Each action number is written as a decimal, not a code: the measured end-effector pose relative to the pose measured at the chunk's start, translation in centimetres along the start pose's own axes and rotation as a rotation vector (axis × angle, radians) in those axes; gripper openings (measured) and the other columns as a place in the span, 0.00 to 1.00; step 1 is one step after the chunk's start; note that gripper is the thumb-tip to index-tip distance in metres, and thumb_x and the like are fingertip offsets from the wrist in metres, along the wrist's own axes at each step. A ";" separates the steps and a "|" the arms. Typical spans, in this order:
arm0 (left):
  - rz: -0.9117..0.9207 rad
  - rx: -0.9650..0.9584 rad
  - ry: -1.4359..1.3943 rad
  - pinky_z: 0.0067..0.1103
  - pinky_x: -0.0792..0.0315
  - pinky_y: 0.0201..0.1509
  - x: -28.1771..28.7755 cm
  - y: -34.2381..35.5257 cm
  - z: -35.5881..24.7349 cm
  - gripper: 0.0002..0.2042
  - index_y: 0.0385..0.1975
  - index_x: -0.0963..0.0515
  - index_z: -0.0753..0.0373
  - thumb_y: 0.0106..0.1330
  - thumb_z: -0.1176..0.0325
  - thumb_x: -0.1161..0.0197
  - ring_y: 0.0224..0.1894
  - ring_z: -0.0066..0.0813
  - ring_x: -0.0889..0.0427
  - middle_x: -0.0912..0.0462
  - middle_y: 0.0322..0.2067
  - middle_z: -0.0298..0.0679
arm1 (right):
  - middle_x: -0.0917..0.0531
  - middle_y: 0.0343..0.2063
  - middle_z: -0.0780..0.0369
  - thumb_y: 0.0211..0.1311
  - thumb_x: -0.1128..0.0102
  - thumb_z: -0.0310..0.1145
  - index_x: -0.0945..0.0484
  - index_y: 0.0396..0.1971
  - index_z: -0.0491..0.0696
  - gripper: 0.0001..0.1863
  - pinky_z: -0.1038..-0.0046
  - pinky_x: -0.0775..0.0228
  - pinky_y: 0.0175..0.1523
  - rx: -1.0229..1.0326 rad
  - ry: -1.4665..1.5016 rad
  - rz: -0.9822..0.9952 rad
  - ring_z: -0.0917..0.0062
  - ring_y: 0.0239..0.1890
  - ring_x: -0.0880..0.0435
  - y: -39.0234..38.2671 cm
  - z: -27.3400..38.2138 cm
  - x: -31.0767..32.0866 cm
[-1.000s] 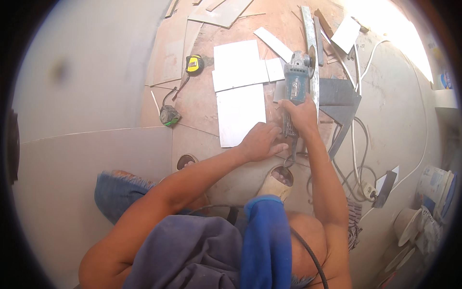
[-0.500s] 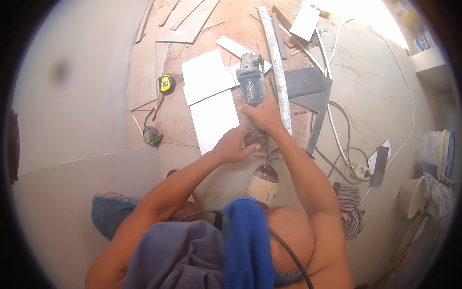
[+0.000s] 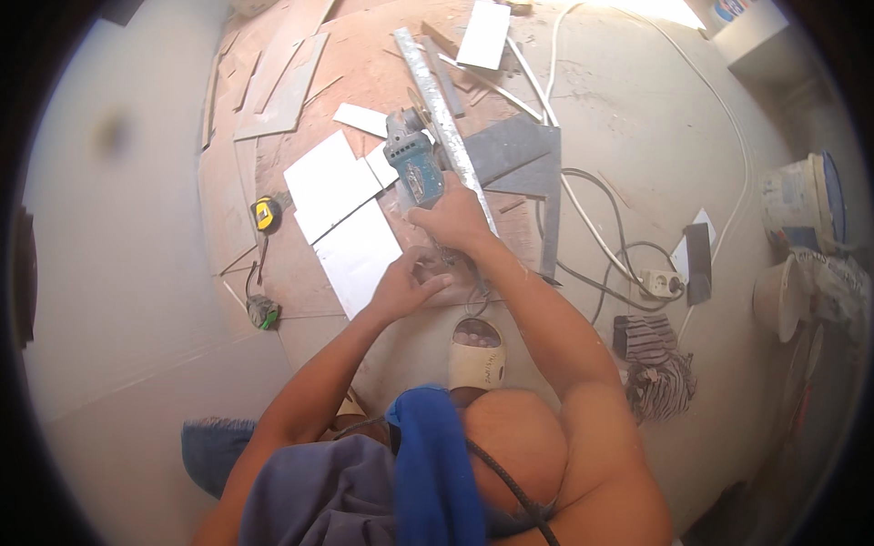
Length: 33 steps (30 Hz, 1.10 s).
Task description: The person measures and marks a white rectangular tile with a tape measure and marker, then uses a metal straightedge to guide an angle grinder while cutting along the marked line. The person repeats the measure-mark-cut sequence on the same tile.
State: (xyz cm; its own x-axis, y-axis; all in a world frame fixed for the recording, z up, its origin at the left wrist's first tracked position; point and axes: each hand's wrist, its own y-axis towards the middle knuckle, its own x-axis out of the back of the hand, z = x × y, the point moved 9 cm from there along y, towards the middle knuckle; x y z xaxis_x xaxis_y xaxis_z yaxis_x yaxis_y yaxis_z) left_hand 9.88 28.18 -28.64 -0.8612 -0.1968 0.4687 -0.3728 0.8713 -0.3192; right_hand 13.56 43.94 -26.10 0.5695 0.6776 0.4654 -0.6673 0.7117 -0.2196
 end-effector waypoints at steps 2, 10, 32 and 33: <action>-0.034 -0.011 0.040 0.29 0.23 0.44 1.7 0.6 0.8 0.22 0.46 0.26 0.67 0.60 0.58 0.29 0.36 0.36 0.17 0.18 0.37 0.46 | 0.16 0.26 0.52 0.41 0.24 0.48 0.29 0.52 0.31 0.44 0.67 0.24 0.39 0.018 -0.136 -0.093 0.62 0.30 0.16 1.2 -0.6 2.0; -0.297 -0.052 0.460 0.33 0.27 0.54 12.4 2.4 6.1 0.22 0.47 0.24 0.69 0.58 0.60 0.29 0.53 0.45 0.21 0.21 0.48 0.49 | 0.21 0.46 0.45 0.52 0.29 0.49 0.34 0.53 0.38 0.38 0.56 0.24 0.53 -0.250 -0.563 -0.423 0.51 0.48 0.18 4.0 -5.9 16.2; -0.153 0.166 0.811 0.36 0.34 0.65 18.1 7.3 9.7 0.43 0.63 0.37 0.74 0.50 0.59 0.23 0.62 0.55 0.30 0.29 0.58 0.59 | 0.22 0.49 0.50 0.55 0.31 0.52 0.34 0.54 0.42 0.37 0.61 0.23 0.53 -0.514 -0.771 -0.573 0.59 0.52 0.19 6.2 -17.8 25.8; -0.159 0.168 0.854 0.37 0.33 0.63 18.4 7.3 9.5 0.44 0.63 0.36 0.74 0.49 0.58 0.22 0.59 0.55 0.28 0.28 0.56 0.59 | 0.22 0.49 0.50 0.55 0.31 0.53 0.34 0.54 0.42 0.37 0.61 0.23 0.53 -0.514 -0.747 -0.566 0.59 0.52 0.19 6.1 -17.9 25.7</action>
State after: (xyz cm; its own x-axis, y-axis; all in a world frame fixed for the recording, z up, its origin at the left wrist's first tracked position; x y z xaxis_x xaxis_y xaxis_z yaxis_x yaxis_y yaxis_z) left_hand -11.93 26.72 -30.17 -0.2673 0.1518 0.9516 -0.5699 0.7714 -0.2831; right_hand 32.72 69.08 -30.85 0.1779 0.0628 0.9820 -0.0166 0.9980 -0.0608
